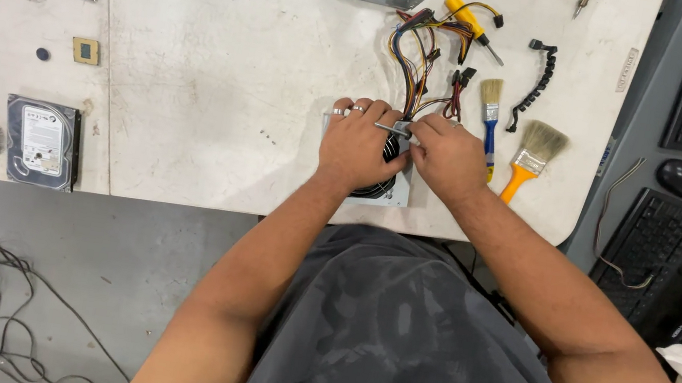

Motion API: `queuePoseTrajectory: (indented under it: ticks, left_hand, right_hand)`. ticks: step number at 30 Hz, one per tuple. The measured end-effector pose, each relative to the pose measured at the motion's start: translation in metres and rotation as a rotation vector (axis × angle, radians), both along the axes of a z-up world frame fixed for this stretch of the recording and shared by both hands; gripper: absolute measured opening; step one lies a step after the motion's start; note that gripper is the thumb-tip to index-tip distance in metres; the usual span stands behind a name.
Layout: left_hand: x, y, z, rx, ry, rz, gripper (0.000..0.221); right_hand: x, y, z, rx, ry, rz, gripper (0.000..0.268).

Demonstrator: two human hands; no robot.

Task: Disassembling and inspecting a computer power supply unit using a screwdriver

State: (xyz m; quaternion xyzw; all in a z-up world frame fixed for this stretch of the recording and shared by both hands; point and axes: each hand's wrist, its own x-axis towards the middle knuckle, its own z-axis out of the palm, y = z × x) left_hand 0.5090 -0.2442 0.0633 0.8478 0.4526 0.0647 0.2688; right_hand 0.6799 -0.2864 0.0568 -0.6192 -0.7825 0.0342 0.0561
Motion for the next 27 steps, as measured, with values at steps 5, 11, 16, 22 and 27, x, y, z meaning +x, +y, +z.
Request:
queuePoseTrajectory:
  ticks: [5, 11, 16, 22, 27]
  left_hand:
    - [0.001, 0.001, 0.005, -0.018, 0.028, -0.011, 0.056]
    - [-0.001, 0.002, 0.008, -0.036, 0.035, -0.023, 0.057]
    - [-0.001, 0.002, 0.009, -0.028, 0.034, -0.024, 0.055]
    - [-0.001, 0.001, 0.006, -0.007, 0.035, -0.022, 0.055]
    - [-0.001, -0.001, 0.003, -0.027, 0.029, -0.021, 0.055]
  right_hand:
    - [0.003, 0.0, -0.012, 0.017, 0.069, -0.042, 0.015]
    - [-0.002, 0.002, 0.0, -0.001, 0.081, -0.043, 0.016]
    - [-0.002, 0.0, 0.007, -0.013, 0.129, -0.052, 0.016]
    - [-0.005, -0.001, 0.009, 0.021, 0.057, -0.021, 0.016]
    - [-0.003, 0.002, 0.014, -0.079, 0.322, -0.097, 0.016]
